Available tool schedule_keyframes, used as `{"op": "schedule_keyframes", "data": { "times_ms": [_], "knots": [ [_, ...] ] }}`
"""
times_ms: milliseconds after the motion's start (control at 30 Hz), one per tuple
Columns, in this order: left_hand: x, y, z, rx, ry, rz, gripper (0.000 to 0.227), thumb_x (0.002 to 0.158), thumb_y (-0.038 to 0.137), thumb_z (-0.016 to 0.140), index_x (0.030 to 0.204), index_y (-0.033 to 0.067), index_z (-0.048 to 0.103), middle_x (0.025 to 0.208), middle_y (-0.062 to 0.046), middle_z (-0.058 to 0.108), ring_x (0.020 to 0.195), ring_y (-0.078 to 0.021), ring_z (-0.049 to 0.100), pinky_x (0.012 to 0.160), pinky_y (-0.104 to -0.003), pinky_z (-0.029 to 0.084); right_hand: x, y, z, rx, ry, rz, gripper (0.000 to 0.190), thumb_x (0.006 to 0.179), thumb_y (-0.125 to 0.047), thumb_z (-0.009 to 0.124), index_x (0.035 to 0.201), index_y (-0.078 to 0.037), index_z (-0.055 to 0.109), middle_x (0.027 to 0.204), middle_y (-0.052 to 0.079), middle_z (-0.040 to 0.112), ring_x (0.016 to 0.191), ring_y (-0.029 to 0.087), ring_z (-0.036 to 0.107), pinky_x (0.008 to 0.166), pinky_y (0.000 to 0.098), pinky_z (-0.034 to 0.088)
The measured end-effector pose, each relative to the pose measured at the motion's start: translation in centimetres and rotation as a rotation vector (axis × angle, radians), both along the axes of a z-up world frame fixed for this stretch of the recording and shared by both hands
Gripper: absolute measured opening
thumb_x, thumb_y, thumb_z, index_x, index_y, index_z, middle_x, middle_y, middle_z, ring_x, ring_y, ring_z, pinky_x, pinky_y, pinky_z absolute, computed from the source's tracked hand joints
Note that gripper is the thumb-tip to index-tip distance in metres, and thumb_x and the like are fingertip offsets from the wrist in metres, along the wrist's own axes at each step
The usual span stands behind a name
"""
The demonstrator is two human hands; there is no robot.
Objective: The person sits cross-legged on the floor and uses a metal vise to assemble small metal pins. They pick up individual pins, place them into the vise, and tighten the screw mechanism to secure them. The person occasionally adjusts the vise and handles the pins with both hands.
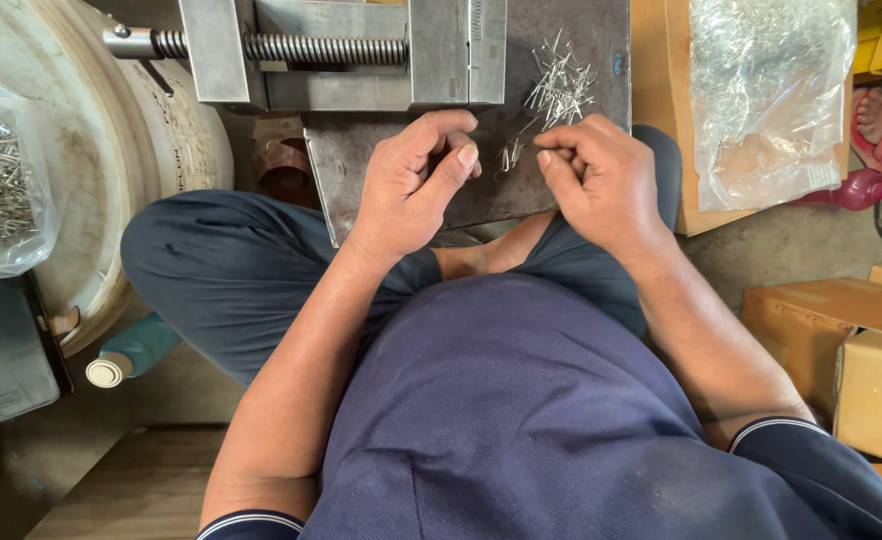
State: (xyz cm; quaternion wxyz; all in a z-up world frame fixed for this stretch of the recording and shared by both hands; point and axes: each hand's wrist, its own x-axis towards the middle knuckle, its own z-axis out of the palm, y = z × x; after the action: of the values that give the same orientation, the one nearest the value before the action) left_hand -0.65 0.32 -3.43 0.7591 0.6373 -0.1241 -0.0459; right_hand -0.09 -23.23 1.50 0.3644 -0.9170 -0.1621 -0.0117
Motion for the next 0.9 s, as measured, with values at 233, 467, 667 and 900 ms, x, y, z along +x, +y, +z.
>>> {"op": "schedule_keyframes", "data": {
  "times_ms": [233,467,667,900],
  "knots": [
    [0.0,0.1,0.0,0.046,-0.027,0.007,0.020,0.108,0.006,0.063,0.126,-0.0015,0.062,0.091,-0.002,0.068,0.084,-0.0074,0.064,0.077,-0.024,0.053,-0.1,0.2,-0.2,-0.082,-0.023,0.020,0.013,0.095,-0.005,0.076,0.108,-0.005,0.075,0.082,0.007,0.062,0.061,0.015,0.056,0.059,0.0298,0.045],
    [0.0,0.0,0.0,0.037,-0.015,-0.004,0.021,0.107,0.007,0.065,0.126,-0.0016,0.062,0.090,-0.002,0.068,0.082,-0.0072,0.061,0.075,-0.023,0.052,0.6,1.0,0.0,-0.167,-0.081,0.020,0.009,0.095,-0.009,0.077,0.104,-0.008,0.075,0.084,0.006,0.065,0.067,0.018,0.063,0.060,0.0325,0.048],
    [0.1,-0.1,0.7,0.115,-0.060,0.007,0.023,0.105,0.011,0.068,0.124,-0.0002,0.063,0.090,-0.003,0.068,0.079,-0.0092,0.062,0.073,-0.025,0.053,0.8,1.6,-0.2,-0.182,-0.105,0.010,0.005,0.097,-0.009,0.076,0.098,-0.008,0.072,0.076,0.005,0.066,0.063,0.020,0.064,0.057,0.0336,0.049],
    [0.3,-0.3,1.9,0.377,-0.254,0.033,0.024,0.101,0.025,0.070,0.113,0.0042,0.069,0.092,-0.013,0.070,0.085,-0.0306,0.068,0.075,-0.038,0.053,0.3,3.1,0.7,-0.001,-0.140,-0.008,0.007,0.100,-0.003,0.075,0.098,-0.003,0.068,0.069,0.005,0.060,0.055,0.013,0.055,0.053,0.0282,0.043]
  ]
}}
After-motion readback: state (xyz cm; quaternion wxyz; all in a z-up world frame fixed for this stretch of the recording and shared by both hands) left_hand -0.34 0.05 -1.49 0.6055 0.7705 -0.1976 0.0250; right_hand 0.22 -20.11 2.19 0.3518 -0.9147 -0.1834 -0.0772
